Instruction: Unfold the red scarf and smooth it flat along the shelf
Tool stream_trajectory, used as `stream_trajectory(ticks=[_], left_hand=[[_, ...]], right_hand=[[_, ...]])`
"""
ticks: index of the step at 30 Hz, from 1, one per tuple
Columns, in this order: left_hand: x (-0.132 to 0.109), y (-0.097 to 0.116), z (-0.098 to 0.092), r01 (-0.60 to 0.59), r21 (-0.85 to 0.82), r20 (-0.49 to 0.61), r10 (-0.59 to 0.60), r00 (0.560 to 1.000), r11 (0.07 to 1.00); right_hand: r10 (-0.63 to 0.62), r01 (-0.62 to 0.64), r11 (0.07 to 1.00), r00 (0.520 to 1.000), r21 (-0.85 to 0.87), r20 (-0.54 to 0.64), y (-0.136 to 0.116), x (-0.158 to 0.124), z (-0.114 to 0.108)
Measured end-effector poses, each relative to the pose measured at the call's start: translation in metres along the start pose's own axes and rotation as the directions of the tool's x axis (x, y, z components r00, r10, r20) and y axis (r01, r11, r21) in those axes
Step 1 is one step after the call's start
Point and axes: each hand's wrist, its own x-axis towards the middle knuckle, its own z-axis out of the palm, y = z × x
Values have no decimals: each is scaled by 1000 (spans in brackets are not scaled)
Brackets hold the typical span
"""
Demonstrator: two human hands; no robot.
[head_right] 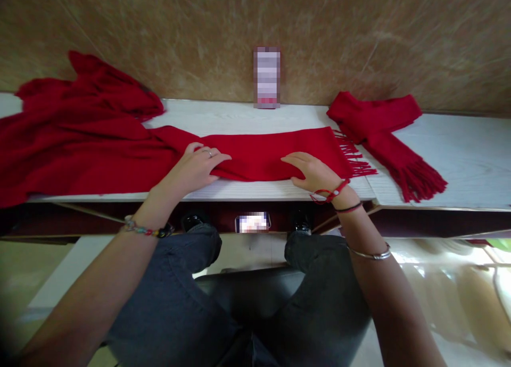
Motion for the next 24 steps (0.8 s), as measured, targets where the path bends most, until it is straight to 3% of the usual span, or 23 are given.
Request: stream_trajectory(ticks=[5,8,17,24], left_hand=[[26,30,3,-190,8,-26,191,981,982],[40,42,4,-241,11,-22,241,970,971],[55,26,9,-52,-105,75,60,995,993],[52,31,5,-12,-91,107,22,994,996]], right_hand=[[-40,42,999,997,24,-66,17,-23,-7],[-43,45,998,997,34,-65,19,-25,-5],[24,-24,1000,996,3,-89,23,-19,5],[77,-92,992,981,-81,-178,22,-16,7]])
